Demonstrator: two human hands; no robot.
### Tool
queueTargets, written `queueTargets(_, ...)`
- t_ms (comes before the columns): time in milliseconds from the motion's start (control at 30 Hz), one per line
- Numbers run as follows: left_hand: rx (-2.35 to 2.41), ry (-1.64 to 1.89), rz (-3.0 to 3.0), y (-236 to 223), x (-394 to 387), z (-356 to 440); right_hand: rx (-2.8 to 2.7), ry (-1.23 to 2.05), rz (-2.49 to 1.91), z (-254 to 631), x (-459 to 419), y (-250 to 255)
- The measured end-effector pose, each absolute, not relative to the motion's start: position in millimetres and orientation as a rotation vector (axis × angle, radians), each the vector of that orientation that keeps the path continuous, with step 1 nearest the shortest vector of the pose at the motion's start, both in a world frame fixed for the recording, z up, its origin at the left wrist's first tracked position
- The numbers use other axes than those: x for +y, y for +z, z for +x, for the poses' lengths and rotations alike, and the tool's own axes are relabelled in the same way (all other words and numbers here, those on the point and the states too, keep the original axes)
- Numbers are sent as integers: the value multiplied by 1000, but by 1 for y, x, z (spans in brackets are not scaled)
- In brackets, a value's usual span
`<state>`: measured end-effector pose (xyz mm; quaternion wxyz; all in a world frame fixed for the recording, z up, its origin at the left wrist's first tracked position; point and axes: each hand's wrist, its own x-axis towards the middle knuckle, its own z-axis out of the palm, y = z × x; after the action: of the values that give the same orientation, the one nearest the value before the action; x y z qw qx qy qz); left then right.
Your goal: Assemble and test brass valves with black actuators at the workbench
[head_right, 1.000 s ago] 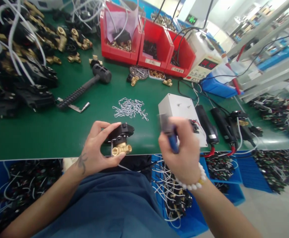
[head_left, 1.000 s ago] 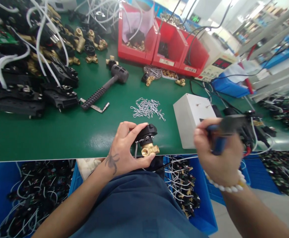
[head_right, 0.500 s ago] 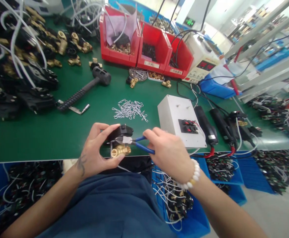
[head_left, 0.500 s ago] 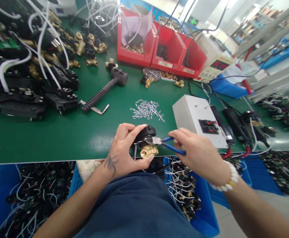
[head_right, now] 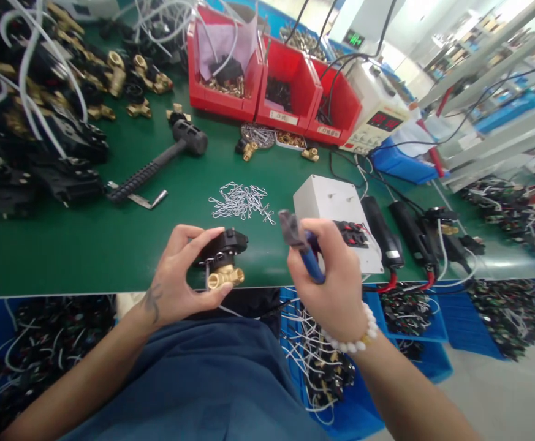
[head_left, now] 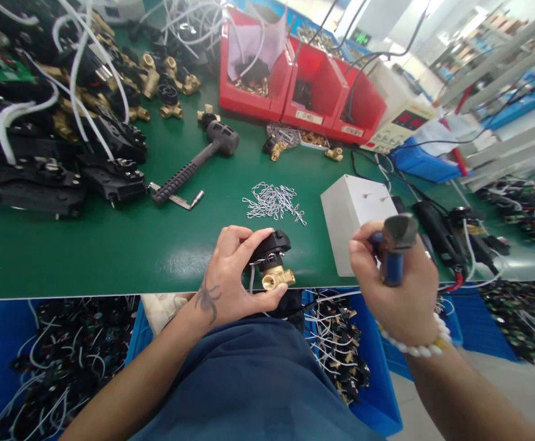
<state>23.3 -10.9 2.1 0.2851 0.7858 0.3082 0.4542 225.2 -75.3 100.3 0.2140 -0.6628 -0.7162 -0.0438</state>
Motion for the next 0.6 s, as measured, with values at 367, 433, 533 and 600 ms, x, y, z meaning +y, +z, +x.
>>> queueTargets(367, 797, 1276, 2042, 3, -12, 25, -1960, 955, -1615, 219, -72, 101)
queueTargets(433, 783, 1303, 2045, 2, -11, 25, -2013, 1092, -1521, 220, -70, 92)
queueTargets(533, 793, 1303, 2037, 1, -11, 25, -1994, 1162, -1450, 219, -65, 77)
queueTargets(600, 802, 1297, 2011, 2, -11, 24, -1927, 1196, -1439, 218, -63, 71)
